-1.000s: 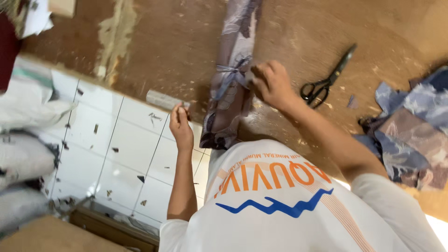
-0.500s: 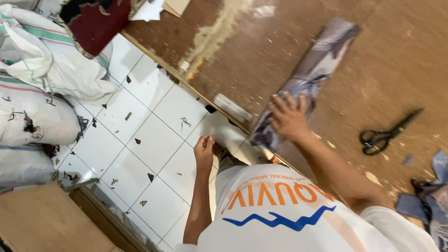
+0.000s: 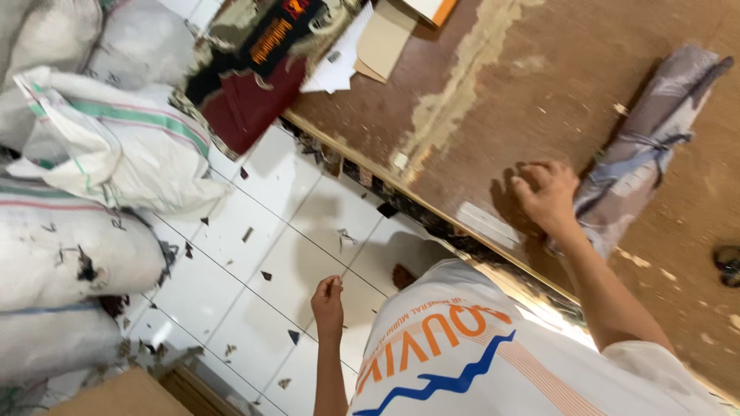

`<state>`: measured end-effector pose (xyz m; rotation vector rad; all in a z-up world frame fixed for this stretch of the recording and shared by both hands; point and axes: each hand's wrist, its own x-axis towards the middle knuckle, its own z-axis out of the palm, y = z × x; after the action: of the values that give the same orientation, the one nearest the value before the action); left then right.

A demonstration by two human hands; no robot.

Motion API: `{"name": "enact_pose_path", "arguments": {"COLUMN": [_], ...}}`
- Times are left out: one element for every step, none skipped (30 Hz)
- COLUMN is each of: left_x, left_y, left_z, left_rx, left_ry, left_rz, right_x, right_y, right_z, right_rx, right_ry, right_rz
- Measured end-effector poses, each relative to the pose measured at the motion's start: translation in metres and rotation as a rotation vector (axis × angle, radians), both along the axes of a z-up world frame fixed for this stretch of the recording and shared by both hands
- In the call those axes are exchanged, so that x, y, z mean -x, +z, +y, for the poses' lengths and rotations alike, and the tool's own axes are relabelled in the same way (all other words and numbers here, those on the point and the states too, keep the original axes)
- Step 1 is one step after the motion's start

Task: The person folds patterned fabric pieces on a wooden table, aligns edges, and stacks them. They then roll a larger piece of fabric, tie it with a strip, and write on a small paper label with a pen.

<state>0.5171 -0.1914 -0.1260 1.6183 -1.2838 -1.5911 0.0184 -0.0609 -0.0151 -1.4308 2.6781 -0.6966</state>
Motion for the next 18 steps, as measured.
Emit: {"name": "enact_pose_path", "arguments": {"left_x": [-0.001,0.000,0.000,0.001,0.003,0.006,0.009,0.012,0.011,0.010,0.008,0.005,0.003,0.000,-0.002,-0.003,-0.004,-0.004], "left_y": [0.004,0.007,0.011,0.014,0.016,0.016,0.016,0.016,0.018,0.020,0.025,0.030,0.036,0.042,0.050,0.056,0.064,0.072], "left_z": [-0.013,-0.028,-0.041,-0.053,-0.067,-0.083,-0.096,-0.110,-0.124,-0.137,-0.155,-0.171,-0.185,-0.199,-0.215,-0.232,-0.247,-0.263], "left_rx": [-0.004,-0.010,-0.019,-0.028,-0.013,0.002,0.016,0.016,0.017,0.017,0.013,0.008,-0.001,0.044,0.090,0.137,0.167,0.197], "left_ry": [0.046,0.061,0.080,0.099,0.093,0.088,0.085,0.087,0.090,0.093,0.121,0.149,0.175,0.192,0.207,0.222,0.220,0.217], "left_rz": [0.019,0.030,0.036,0.042,0.050,0.058,0.068,0.080,0.089,0.098,0.056,0.014,-0.027,-0.047,-0.065,-0.083,-0.118,-0.153], "right_x": [-0.008,-0.014,-0.020,-0.024,-0.023,-0.022,-0.019,-0.017,-0.015,-0.011,-0.006,0.000,0.006,0.013,0.023,0.035,0.045,0.055], "right_y": [-0.004,-0.009,-0.013,-0.014,-0.015,-0.014,-0.013,-0.011,-0.008,-0.003,0.002,0.008,0.013,0.016,0.020,0.023,0.023,0.022], "right_z": [-0.021,-0.045,-0.069,-0.092,-0.117,-0.144,-0.171,-0.198,-0.227,-0.258,-0.289,-0.322,-0.352,-0.383,-0.414,-0.449,-0.477,-0.502], "right_rx": [0.027,0.054,0.078,0.088,0.103,0.117,0.152,0.186,0.221,0.234,0.247,0.260,0.226,0.193,0.161,0.154,0.136,0.113], "right_ry": [0.014,0.027,0.044,0.062,0.082,0.103,0.123,0.144,0.165,0.193,0.217,0.241,0.247,0.253,0.257,0.308,0.359,0.340], "right_rz": [-0.038,-0.077,-0.119,-0.115,-0.109,-0.104,-0.109,-0.115,-0.124,-0.106,-0.089,-0.073,-0.101,-0.128,-0.154,-0.048,0.052,0.004]}}
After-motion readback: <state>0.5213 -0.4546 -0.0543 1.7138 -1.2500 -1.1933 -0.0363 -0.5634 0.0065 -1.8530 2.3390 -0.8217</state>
